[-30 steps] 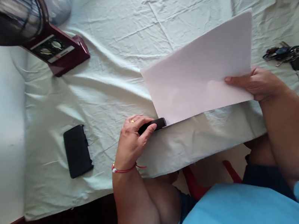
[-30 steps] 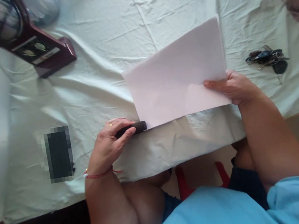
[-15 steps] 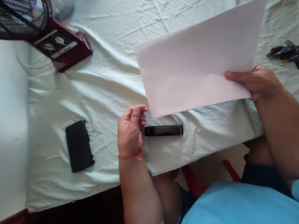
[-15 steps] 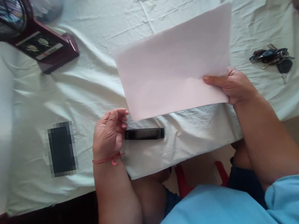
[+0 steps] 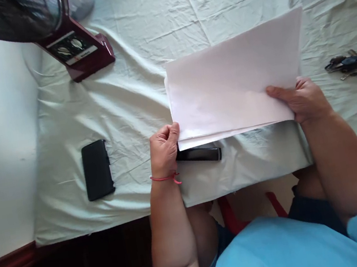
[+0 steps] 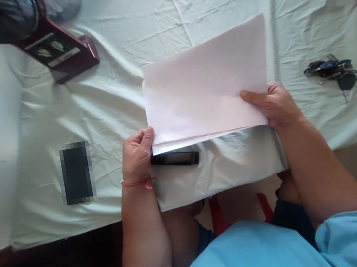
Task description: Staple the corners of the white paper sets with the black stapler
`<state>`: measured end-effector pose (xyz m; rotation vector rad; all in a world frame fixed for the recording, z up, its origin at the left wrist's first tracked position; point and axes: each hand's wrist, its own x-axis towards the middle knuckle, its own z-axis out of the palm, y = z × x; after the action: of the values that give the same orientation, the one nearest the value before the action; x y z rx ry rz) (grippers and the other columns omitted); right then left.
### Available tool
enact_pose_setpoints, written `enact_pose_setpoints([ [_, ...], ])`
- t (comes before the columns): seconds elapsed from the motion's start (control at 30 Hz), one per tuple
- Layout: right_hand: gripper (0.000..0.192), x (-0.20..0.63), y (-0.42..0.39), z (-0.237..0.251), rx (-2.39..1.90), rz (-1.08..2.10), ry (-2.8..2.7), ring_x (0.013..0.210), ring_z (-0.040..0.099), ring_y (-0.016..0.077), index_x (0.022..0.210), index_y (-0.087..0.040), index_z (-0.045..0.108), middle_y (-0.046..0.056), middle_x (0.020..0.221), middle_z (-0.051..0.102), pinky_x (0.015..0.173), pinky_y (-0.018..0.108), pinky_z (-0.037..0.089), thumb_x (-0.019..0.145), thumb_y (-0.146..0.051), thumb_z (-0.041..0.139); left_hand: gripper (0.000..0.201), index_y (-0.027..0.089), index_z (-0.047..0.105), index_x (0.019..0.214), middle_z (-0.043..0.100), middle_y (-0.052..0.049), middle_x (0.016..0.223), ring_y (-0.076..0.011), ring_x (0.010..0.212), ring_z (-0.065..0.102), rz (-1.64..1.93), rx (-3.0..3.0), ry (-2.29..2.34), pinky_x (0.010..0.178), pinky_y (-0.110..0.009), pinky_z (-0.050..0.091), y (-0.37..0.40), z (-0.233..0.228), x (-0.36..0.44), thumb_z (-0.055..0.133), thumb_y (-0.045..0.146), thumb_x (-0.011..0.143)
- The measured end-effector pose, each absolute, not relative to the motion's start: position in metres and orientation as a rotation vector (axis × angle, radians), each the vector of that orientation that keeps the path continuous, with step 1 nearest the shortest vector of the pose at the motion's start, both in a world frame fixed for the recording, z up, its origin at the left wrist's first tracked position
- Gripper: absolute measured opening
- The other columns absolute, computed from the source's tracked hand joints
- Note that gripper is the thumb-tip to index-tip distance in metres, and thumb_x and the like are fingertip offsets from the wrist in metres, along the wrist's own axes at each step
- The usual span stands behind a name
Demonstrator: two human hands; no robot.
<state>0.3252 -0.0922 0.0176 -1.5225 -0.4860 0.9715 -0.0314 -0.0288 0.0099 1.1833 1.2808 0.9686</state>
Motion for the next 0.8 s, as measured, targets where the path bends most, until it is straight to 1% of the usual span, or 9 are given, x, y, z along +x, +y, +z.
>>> enact_pose_setpoints([
  [0.07,0.066,0.324,-0.09,0.017,-1.504,0.966,-0.465,0.081,0.082,0.0178,0.087,-0.023,0.093,0.003,0.097,0.092,0.069,0.026,0.071,0.034,-0.049,0.122,0.066,0.02,0.076,0.077,0.066,0.001,0.073,-0.0134,0.07,0.054,0.971,1.151,1.222,0.065,-0.025,0.042,-0.029,0.011,-0.031,0.107,0.078,0.067],
  [0.13,0.065,0.324,-0.09,0.016,-1.482,0.965,-0.456,0.082,0.082,0.0178,0.089,-0.022,0.093,0.004,0.099,0.092,0.07,0.025,0.071,0.035,-0.046,0.122,0.063,0.02,0.077,0.079,0.068,0.001,0.076,-0.0131,0.071,0.055,0.964,1.143,1.191,0.066,-0.025,0.043,-0.03,0.012,-0.03,0.112,0.07,0.063],
  [0.2,0.065,0.325,-0.089,0.014,-1.466,0.971,-0.457,0.083,0.083,0.0182,0.091,-0.022,0.094,0.005,0.101,0.093,0.072,0.026,0.072,0.037,-0.044,0.122,0.065,0.019,0.069,0.07,0.059,0.003,0.069,-0.0104,0.066,0.046,0.961,1.168,1.212,0.061,-0.024,0.036,-0.031,0.012,-0.031,0.112,0.067,0.065],
  [0.27,0.064,0.325,-0.089,0.013,-1.457,0.976,-0.459,0.085,0.084,0.0193,0.093,-0.021,0.094,0.005,0.103,0.093,0.074,0.027,0.073,0.039,-0.042,0.121,0.073,0.02,0.059,0.062,0.048,0.005,0.063,-0.009,0.061,0.036,0.968,1.187,1.242,0.056,-0.025,0.027,-0.031,0.01,-0.032,0.108,0.074,0.07],
  [0.4,0.062,0.324,-0.09,0.013,-1.451,0.973,-0.461,0.089,0.085,0.0207,0.095,-0.021,0.094,0.006,0.105,0.093,0.076,0.028,0.074,0.042,-0.039,0.12,0.078,0.023,0.056,0.061,0.043,0.006,0.058,-0.0096,0.056,0.032,1.014,1.133,1.225,0.05,-0.027,0.025,-0.029,0.006,-0.03,0.1,0.086,0.074],
  [0.53,0.059,0.324,-0.09,0.016,-1.447,0.961,-0.438,0.09,0.085,0.0209,0.094,-0.02,0.093,0.007,0.106,0.093,0.08,0.029,0.074,0.043,-0.035,0.119,0.066,0.021,0.076,0.079,0.061,0.004,0.066,-0.0091,0.056,0.043,1.031,1.06,1.198,0.05,-0.024,0.032,-0.026,0.009,-0.027,0.113,0.072,0.06],
  [0.6,0.056,0.324,-0.09,0.017,-1.446,0.946,-0.427,0.092,0.085,0.0222,0.092,-0.021,0.092,0.007,0.108,0.093,0.084,0.032,0.075,0.044,-0.034,0.117,0.06,0.02,0.077,0.078,0.067,0.002,0.072,-0.01,0.062,0.05,0.993,1.055,1.187,0.055,-0.023,0.038,-0.027,0.012,-0.026,0.116,0.06,0.057],
  [0.7,0.052,0.323,-0.09,0.017,-1.447,0.931,-0.439,0.097,0.086,0.0238,0.089,-0.022,0.089,0.006,0.111,0.093,0.089,0.035,0.076,0.046,-0.033,0.116,0.058,0.02,0.068,0.067,0.059,0.003,0.066,-0.0098,0.062,0.046,0.962,1.085,1.213,0.057,-0.023,0.036,-0.029,0.016,-0.027,0.112,0.057,0.064],
  [0.8,0.052,0.322,-0.09,0.015,-1.446,0.945,-0.462,0.101,0.087,0.0243,0.093,-0.022,0.09,0.007,0.115,0.093,0.09,0.035,0.076,0.049,-0.033,0.116,0.068,0.021,0.06,0.062,0.049,0.005,0.06,-0.0093,0.06,0.036,0.968,1.14,1.247,0.054,-0.024,0.027,-0.03,0.014,-0.029,0.108,0.067,0.07],
])
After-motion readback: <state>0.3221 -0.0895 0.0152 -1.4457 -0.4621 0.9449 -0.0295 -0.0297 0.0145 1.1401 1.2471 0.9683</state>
